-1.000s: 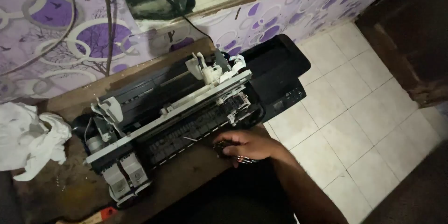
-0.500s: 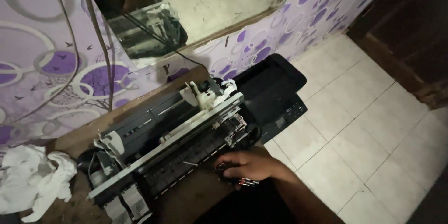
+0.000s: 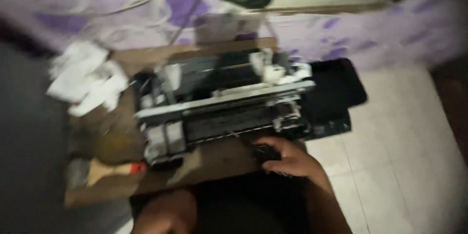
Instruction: Reassembling the internal carriage and components of an inkjet printer using a screwdriver.
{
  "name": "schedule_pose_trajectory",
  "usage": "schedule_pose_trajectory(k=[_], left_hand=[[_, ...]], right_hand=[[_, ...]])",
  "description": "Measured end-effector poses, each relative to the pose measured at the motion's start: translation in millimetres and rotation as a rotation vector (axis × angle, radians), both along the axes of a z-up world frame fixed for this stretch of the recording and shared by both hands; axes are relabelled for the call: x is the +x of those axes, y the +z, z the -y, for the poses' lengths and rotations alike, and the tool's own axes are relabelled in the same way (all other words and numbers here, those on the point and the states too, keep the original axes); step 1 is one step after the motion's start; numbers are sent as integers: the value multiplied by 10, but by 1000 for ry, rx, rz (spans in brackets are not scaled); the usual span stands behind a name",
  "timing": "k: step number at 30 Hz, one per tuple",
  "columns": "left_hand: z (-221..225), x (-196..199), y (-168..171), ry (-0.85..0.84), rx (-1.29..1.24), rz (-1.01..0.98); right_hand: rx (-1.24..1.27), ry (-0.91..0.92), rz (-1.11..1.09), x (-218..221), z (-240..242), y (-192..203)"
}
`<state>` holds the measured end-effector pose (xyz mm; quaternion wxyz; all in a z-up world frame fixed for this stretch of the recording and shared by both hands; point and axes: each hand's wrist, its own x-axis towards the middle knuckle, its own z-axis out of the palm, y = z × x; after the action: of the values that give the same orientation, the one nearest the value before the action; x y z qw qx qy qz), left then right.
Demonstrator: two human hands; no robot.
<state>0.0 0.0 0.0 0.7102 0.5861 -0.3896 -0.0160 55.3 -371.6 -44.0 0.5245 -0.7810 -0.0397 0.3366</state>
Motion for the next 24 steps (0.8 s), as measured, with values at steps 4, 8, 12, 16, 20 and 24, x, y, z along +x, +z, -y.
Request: schedule_pose_trajectory(k=[4,8,12,16,20,24], left_hand=[[-6,-99,410,370,449,-301],[159,-248,272,567,415,-275],[277,-260,333,569,339,-476],[353,-271,200,645,348,-460],[241,-111,237,723,-17,-580],[100,-31,326,716,60,-508]], right_hand=[[169,35,77,-89,89,-243],[275,0,170,-173,-173,-219],[46,179,461,-130,-1138,831],[239,43,335,-324,-1779,923],[207,109,375,-350,-2066,1036],[308,150,330,-326,-2094,994]])
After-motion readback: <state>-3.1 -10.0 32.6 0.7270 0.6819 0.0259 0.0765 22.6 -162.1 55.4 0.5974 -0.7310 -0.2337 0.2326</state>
